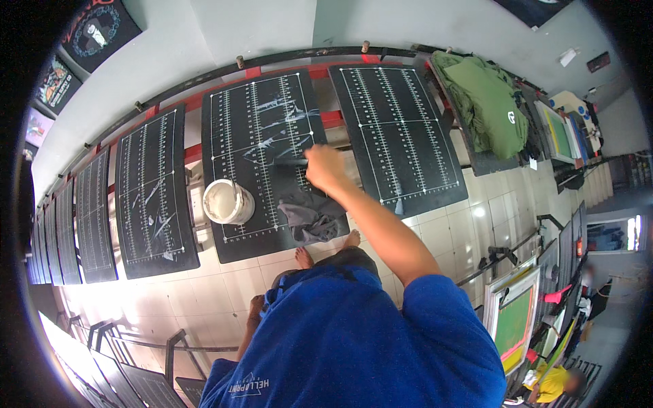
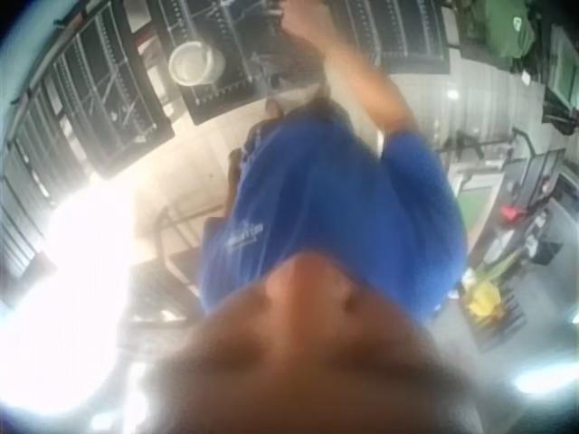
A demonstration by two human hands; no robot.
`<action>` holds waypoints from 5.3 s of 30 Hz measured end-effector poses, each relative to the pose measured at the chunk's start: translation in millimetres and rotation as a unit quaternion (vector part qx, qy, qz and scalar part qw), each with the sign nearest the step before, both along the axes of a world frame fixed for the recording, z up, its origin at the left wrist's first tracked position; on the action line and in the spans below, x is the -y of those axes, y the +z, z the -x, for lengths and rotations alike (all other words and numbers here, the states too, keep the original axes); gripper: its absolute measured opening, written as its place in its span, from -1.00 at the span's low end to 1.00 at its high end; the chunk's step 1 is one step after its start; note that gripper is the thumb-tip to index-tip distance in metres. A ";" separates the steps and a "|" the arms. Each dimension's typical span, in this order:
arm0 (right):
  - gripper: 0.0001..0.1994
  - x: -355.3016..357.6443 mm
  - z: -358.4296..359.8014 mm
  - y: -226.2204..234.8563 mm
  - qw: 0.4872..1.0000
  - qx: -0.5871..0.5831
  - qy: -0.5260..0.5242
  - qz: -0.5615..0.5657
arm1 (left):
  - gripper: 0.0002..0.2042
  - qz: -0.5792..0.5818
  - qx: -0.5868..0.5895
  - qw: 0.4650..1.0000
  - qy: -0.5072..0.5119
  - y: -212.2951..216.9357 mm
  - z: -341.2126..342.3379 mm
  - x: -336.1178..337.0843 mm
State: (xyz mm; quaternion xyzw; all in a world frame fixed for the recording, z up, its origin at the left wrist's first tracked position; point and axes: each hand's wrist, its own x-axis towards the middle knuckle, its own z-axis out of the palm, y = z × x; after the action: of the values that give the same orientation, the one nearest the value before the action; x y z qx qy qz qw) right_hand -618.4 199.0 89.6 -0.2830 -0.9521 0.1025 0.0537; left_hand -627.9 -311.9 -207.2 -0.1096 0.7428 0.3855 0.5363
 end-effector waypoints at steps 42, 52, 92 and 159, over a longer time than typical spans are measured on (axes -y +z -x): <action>-0.64 48.4 -279.8 8.1 0.968 0.029 -0.238 0.073 | -0.39 -0.143 -0.528 0.707 -0.448 252.3 12.2 -299.5; -0.69 7.6 -182.7 25.5 0.847 -0.221 -0.251 0.414 | -0.77 -0.256 -0.506 0.764 -0.309 292.5 36.3 -206.1; -0.62 -148.9 -219.7 18.1 0.981 -0.095 -0.166 -0.037 | -0.48 -0.027 -0.622 0.727 -0.289 236.5 43.6 -150.8; -0.52 -71.0 -364.1 -2.6 0.994 0.042 -0.018 0.098 | -0.76 0.099 -0.154 0.983 -0.027 53.6 -248.5 -217.0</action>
State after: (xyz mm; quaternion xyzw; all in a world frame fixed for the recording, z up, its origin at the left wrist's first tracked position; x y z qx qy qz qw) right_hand -254.3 270.0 87.0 -0.3082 -0.9336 0.1820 -0.0126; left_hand -379.5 -94.9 -153.6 -0.0813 0.8536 0.3075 0.4125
